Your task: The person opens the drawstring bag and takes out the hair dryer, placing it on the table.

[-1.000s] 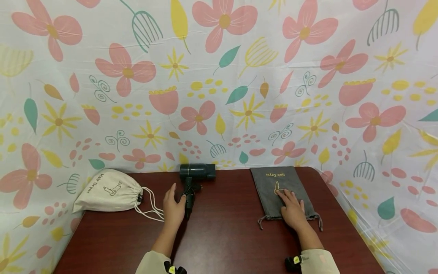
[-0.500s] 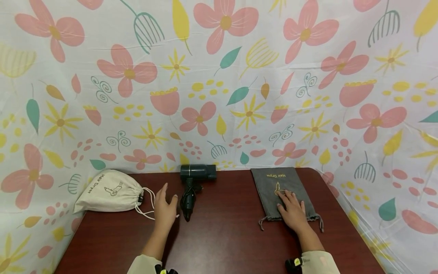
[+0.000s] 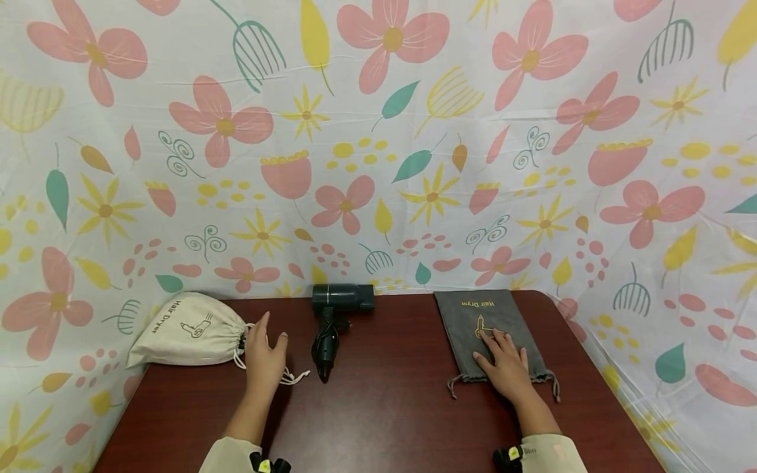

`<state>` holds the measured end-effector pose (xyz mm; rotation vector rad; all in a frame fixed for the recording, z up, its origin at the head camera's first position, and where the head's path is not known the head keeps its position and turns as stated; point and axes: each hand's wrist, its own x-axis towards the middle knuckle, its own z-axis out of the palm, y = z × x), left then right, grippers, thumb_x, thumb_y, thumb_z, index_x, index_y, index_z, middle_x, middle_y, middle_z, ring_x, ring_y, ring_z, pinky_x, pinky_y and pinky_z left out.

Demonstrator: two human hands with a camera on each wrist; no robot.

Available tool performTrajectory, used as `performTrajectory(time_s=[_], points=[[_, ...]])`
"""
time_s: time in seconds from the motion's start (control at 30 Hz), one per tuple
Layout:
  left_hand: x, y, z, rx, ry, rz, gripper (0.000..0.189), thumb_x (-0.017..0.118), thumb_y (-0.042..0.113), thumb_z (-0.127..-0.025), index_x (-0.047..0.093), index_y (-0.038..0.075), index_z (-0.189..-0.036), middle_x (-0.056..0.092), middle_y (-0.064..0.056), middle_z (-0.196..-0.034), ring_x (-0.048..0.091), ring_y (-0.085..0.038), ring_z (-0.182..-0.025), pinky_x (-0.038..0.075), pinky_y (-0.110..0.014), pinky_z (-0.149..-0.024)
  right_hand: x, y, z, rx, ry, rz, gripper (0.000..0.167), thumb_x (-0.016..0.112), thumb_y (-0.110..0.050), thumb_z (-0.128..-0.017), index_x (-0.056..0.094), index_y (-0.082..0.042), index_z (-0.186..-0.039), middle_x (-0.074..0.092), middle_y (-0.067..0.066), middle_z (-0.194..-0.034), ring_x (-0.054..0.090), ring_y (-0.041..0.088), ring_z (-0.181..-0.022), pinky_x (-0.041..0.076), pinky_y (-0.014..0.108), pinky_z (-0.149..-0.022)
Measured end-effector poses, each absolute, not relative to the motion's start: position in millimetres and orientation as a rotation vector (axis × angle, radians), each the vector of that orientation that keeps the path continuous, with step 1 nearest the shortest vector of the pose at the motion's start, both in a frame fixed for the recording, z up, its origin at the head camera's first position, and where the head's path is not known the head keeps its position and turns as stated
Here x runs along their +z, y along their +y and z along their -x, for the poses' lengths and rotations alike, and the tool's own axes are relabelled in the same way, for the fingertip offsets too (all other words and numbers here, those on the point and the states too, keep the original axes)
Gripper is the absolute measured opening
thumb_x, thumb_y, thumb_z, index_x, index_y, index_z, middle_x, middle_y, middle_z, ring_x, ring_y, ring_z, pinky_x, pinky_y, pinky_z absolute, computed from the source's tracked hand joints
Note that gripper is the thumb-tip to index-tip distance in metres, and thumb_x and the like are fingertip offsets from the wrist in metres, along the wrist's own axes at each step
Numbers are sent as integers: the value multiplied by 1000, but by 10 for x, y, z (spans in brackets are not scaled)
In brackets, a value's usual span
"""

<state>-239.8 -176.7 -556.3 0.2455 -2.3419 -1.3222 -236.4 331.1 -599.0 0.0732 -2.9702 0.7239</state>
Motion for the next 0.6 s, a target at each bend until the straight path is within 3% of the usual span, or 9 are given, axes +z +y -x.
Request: performTrajectory(time_s=[0.6], points=[[-5608,-2085,2366,-1097,-2211,-221,63,68,-3,-80,53,-5,-141,51,-32,-133,43,-52,-126,32,-61,-106,-5978,3309,2359,754,-2979,-57,66,58,-42,-101,39,-9,-155,24,28,-163,13,53,-151,3,77,-114]])
